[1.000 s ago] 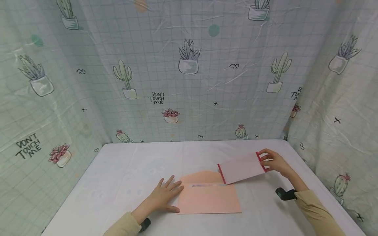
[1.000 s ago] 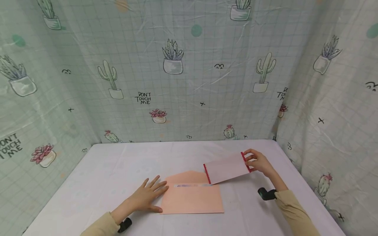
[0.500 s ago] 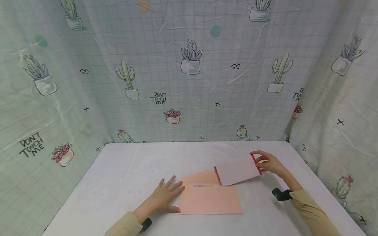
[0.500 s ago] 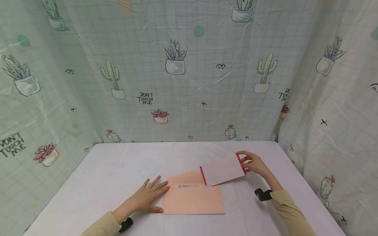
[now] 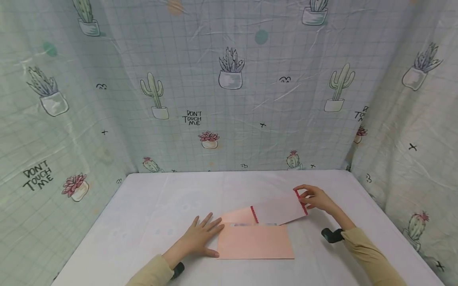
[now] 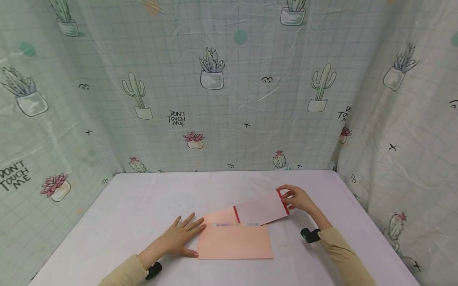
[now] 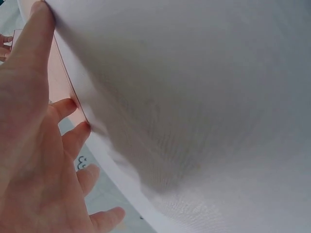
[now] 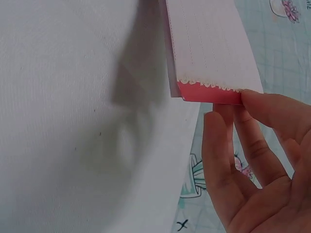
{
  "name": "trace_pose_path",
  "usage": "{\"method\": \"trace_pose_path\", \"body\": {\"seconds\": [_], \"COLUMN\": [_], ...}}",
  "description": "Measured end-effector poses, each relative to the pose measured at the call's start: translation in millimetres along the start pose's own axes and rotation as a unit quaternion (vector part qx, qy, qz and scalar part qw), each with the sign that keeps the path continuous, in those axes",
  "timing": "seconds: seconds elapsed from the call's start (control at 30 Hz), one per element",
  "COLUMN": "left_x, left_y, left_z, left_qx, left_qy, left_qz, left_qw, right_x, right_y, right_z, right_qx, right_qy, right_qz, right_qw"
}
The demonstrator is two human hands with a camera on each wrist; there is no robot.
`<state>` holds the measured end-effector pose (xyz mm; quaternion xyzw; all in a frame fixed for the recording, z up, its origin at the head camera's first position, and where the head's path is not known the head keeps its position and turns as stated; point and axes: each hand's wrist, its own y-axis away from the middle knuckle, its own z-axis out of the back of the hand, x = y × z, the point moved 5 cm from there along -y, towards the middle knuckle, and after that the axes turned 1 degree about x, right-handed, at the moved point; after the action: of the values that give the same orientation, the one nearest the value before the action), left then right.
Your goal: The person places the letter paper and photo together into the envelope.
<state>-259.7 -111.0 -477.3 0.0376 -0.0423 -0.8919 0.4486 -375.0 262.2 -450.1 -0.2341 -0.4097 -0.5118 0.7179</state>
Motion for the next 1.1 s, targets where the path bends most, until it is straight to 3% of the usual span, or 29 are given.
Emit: {"method": "trace_pose_path", "body": {"seconds": [0.23, 0.83, 1.1], "left_x": [3.7, 3.6, 0.6], "left_y": [-1.6, -0.8, -0.1], "left_z": [-1.6, -4.7, -1.9], "left_qx": [0.001, 0.003, 0.007], "left_qy": [-0.006, 0.000, 0.002], "left_qz": [0.013, 0.020, 0.020], "left_qw": [0.9999, 0.9998, 0.9998], "right_x": [0, 7, 11], "right_y": [-6, -14, -14], "right_z": [-8, -44, -60], "right_qx": [0.005, 0.011, 0.034], "right_qy": [-0.014, -0.049, -0.058], "right_qz": [-0.006, 0.027, 0.053], "right_qw": [1.000, 0.998, 0.996]}}
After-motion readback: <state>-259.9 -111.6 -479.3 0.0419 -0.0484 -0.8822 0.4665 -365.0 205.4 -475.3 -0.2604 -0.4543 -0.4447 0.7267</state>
